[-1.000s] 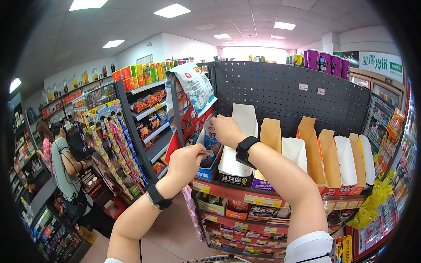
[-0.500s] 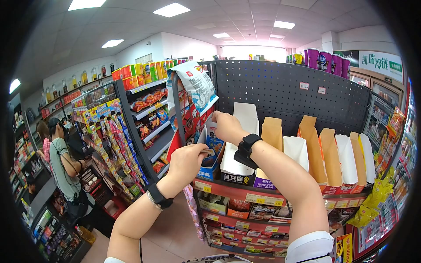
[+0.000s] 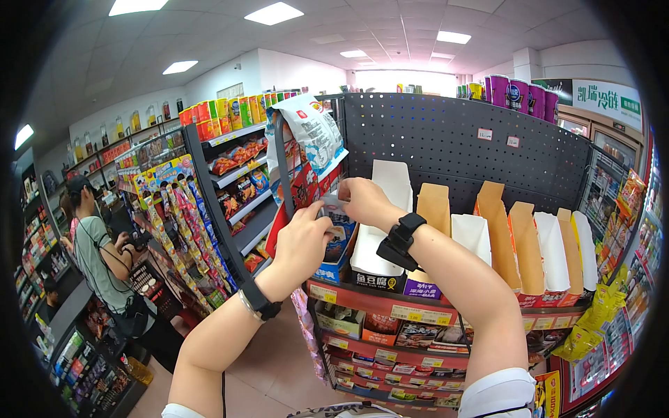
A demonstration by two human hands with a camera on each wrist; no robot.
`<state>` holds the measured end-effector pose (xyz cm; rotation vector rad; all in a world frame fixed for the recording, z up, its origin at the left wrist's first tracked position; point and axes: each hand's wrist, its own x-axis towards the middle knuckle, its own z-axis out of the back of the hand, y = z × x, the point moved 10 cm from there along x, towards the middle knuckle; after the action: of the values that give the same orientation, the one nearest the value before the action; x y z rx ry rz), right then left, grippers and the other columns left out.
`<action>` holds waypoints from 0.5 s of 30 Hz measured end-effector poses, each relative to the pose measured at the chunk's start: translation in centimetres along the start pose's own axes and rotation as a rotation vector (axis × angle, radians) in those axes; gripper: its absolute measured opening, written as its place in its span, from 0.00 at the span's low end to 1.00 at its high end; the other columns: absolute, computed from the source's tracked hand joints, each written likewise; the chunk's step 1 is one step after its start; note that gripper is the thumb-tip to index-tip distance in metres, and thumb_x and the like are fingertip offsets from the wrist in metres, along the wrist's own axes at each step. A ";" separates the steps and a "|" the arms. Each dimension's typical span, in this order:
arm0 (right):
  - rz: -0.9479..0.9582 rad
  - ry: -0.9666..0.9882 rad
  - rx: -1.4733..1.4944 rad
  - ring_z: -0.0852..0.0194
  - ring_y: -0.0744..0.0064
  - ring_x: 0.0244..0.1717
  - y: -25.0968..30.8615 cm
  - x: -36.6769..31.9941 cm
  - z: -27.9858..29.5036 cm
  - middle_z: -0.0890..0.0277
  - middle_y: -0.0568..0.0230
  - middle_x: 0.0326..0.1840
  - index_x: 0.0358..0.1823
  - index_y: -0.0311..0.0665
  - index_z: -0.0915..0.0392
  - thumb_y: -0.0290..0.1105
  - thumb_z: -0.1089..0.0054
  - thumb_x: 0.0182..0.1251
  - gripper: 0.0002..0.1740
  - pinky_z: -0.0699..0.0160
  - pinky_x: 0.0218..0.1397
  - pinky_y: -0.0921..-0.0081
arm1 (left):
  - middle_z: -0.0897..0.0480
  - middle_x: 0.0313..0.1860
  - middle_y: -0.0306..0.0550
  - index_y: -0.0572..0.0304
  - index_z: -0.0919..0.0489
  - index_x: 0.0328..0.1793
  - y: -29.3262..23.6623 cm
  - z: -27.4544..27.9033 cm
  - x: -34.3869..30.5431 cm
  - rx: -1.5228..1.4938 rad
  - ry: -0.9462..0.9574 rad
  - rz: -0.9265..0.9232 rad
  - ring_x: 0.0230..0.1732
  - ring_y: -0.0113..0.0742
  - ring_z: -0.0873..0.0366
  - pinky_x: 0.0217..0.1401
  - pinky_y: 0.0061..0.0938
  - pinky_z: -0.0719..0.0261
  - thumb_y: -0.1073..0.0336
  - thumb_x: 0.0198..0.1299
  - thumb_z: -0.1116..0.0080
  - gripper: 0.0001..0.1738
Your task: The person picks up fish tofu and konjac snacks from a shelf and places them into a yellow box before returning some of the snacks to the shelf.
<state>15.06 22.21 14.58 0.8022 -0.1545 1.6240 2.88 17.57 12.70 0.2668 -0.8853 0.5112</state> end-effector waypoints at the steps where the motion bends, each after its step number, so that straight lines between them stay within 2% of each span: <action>1: 0.006 0.050 0.043 0.23 0.55 0.39 0.0 -0.1 -0.3 0.22 0.52 0.35 0.33 0.32 0.23 0.24 0.42 0.44 0.11 0.26 0.42 0.68 | 0.23 0.49 0.46 0.59 0.22 0.33 0.2 -0.2 0.3 0.000 0.000 -0.001 0.47 0.44 0.25 0.44 0.33 0.24 0.69 0.48 0.41 0.06; 4: 0.007 0.109 0.076 0.23 0.55 0.40 -0.1 -0.7 -0.2 0.22 0.51 0.36 0.32 0.32 0.23 0.25 0.41 0.43 0.11 0.26 0.43 0.69 | 0.24 0.52 0.47 0.60 0.22 0.34 -0.2 -0.9 0.9 -0.018 -0.035 -0.072 0.48 0.45 0.26 0.46 0.31 0.24 0.69 0.48 0.41 0.07; 7: 0.037 0.126 0.019 0.24 0.56 0.41 -0.4 -1.2 0.3 0.22 0.50 0.37 0.36 0.31 0.22 0.27 0.38 0.42 0.16 0.27 0.45 0.70 | 0.24 0.49 0.46 0.60 0.23 0.34 -0.4 -1.6 1.0 -0.067 0.019 -0.078 0.46 0.44 0.25 0.45 0.32 0.24 0.68 0.48 0.41 0.07; 8: 0.033 0.122 0.018 0.24 0.56 0.41 -0.7 -1.3 0.5 0.22 0.50 0.37 0.36 0.31 0.22 0.27 0.38 0.42 0.16 0.27 0.45 0.70 | 0.23 0.46 0.45 0.59 0.23 0.34 -0.4 -1.7 1.0 -0.081 0.039 -0.064 0.45 0.44 0.25 0.44 0.33 0.24 0.68 0.49 0.41 0.07; 10: 0.068 0.151 0.041 0.24 0.57 0.43 -0.5 -1.5 0.6 0.23 0.48 0.40 0.44 0.28 0.25 0.29 0.37 0.42 0.23 0.27 0.46 0.70 | 0.22 0.42 0.45 0.59 0.23 0.34 -0.5 -1.5 0.9 -0.095 0.060 -0.052 0.44 0.44 0.25 0.42 0.34 0.24 0.68 0.49 0.41 0.06; 11: 0.067 0.149 0.042 0.24 0.57 0.43 -0.6 -1.6 0.9 0.23 0.48 0.40 0.44 0.28 0.25 0.29 0.37 0.42 0.23 0.27 0.46 0.70 | 0.22 0.39 0.44 0.58 0.23 0.35 -0.4 -1.5 0.8 -0.070 0.079 -0.036 0.42 0.44 0.25 0.41 0.34 0.24 0.68 0.49 0.42 0.07; 13: 0.044 0.323 0.003 0.28 0.62 0.51 0.2 -2.1 0.2 0.26 0.51 0.48 0.54 0.27 0.31 0.30 0.36 0.42 0.33 0.31 0.55 0.72 | 0.22 0.35 0.44 0.58 0.22 0.35 -0.2 -1.4 0.6 -0.043 0.099 -0.022 0.41 0.44 0.24 0.40 0.34 0.24 0.68 0.50 0.42 0.07; 15: 0.056 0.390 -0.015 0.30 0.61 0.53 -0.2 -1.9 0.0 0.27 0.50 0.50 0.56 0.27 0.33 0.30 0.37 0.42 0.35 0.32 0.56 0.71 | 0.21 0.33 0.44 0.57 0.22 0.35 -0.1 -1.3 0.3 -0.051 0.115 -0.013 0.39 0.44 0.24 0.38 0.34 0.25 0.67 0.50 0.43 0.06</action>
<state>15.25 20.67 13.43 0.4599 0.0894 1.7977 3.95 18.15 12.20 0.1942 -0.7838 0.4865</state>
